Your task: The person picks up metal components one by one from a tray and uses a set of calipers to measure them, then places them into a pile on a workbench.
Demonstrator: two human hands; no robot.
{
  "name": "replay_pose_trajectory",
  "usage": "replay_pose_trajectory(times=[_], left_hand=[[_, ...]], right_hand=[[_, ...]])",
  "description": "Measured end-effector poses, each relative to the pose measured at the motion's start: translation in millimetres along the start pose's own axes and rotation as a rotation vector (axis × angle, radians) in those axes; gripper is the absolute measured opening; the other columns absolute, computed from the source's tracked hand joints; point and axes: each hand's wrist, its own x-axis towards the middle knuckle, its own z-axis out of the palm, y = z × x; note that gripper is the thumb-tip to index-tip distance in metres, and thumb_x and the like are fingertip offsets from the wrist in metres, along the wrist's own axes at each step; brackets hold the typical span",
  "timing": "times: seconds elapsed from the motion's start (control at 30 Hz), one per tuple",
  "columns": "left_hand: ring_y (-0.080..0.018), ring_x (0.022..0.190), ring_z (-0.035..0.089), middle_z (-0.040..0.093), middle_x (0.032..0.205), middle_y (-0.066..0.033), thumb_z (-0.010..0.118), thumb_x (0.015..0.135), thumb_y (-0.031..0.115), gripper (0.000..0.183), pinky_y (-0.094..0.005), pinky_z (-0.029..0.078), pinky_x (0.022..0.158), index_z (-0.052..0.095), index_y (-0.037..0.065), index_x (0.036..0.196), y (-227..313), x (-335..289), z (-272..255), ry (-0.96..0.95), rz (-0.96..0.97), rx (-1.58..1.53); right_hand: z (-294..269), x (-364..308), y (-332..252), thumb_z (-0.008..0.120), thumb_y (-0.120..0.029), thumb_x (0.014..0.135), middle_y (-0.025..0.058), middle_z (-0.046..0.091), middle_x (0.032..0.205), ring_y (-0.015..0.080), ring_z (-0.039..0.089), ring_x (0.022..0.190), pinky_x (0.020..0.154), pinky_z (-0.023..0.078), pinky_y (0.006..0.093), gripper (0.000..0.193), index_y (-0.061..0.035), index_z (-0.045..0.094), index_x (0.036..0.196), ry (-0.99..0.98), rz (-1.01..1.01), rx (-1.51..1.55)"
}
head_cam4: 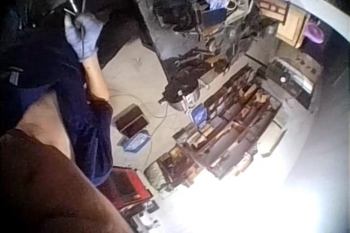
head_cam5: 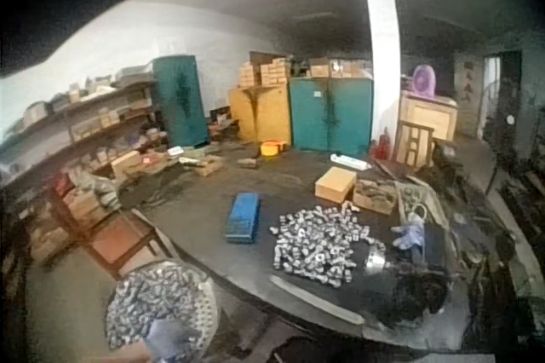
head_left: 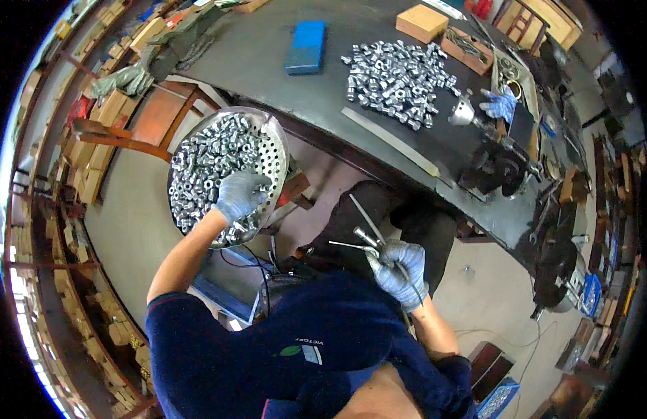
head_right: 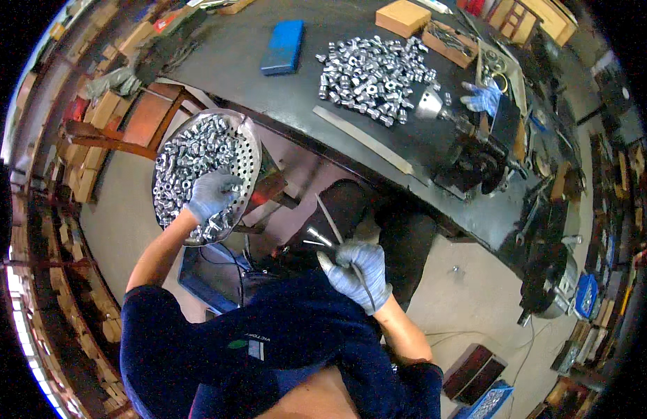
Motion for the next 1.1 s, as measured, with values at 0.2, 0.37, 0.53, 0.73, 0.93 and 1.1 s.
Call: replay_pose_trajectory(times=[0.2,0.37,0.53,0.73,0.93,1.1], left_hand=[[-0.0153,0.076,0.061,0.063,0.084,-0.0079,0.067,0.076,0.008,0.018,-0.0280,0.048,0.070,0.065,0.003,0.093,96.8,-4.2,-38.3,-0.031,0.193,-0.641],[-0.0095,0.077,0.056,0.060,0.086,-0.0014,0.067,0.080,0.012,0.020,-0.0276,0.048,0.071,0.063,0.001,0.096,119.4,-0.2,-26.4,-0.239,0.175,-0.937],[-0.0114,0.073,0.054,0.059,0.081,-0.0047,0.067,0.078,0.011,0.016,-0.0273,0.045,0.068,0.062,0.004,0.092,127.7,7.1,-26.9,-0.186,0.285,-0.762],[-0.0199,0.071,0.059,0.058,0.081,-0.0063,0.070,0.070,0.010,0.023,-0.0311,0.046,0.064,0.064,0.008,0.093,136.6,6.6,-30.3,-0.095,0.365,-0.548],[-0.0275,0.068,0.059,0.054,0.077,-0.0057,0.071,0.065,0.014,0.027,-0.0366,0.047,0.060,0.065,0.014,0.092,148.3,6.9,-26.3,0.035,0.557,-0.170],[-0.0182,0.070,0.061,0.061,0.083,-0.0054,0.073,0.070,0.017,0.034,-0.0323,0.049,0.062,0.064,0.010,0.102,133.5,15.9,-14.5,-0.089,0.486,-0.467]], right_hand=[[-2.0,8.8,-5.9,0.077,-0.015,0.067,0.0086,0.044,0.050,0.0251,0.047,0.044,0.043,0.036,0.0336,0.034,-0.0092,0.046,0.053,-0.022,0.008,0.093],[-0.5,11.1,-1.9,0.077,-0.021,0.068,0.0097,0.045,0.049,0.0267,0.048,0.044,0.043,0.036,0.0347,0.036,-0.0097,0.047,0.051,-0.004,-0.004,0.031],[-0.1,16.8,-0.2,0.077,-0.024,0.068,0.0096,0.046,0.048,0.0273,0.049,0.044,0.043,0.037,0.0345,0.037,-0.0106,0.047,0.050,0.015,-0.001,0.018],[5.1,22.6,3.6,0.076,-0.028,0.069,0.0094,0.046,0.047,0.0271,0.049,0.042,0.041,0.038,0.0358,0.036,-0.0109,0.049,0.052,-0.026,-0.021,-0.035],[7.6,22.7,3.1,0.075,-0.031,0.069,0.0088,0.046,0.045,0.0277,0.051,0.042,0.041,0.039,0.0370,0.037,-0.0115,0.050,0.050,-0.044,-0.001,-0.137],[4.1,21.7,4.5,0.075,-0.031,0.069,0.0091,0.048,0.046,0.0272,0.051,0.043,0.041,0.039,0.0371,0.037,-0.0118,0.050,0.049,-0.038,-0.013,-0.183]])
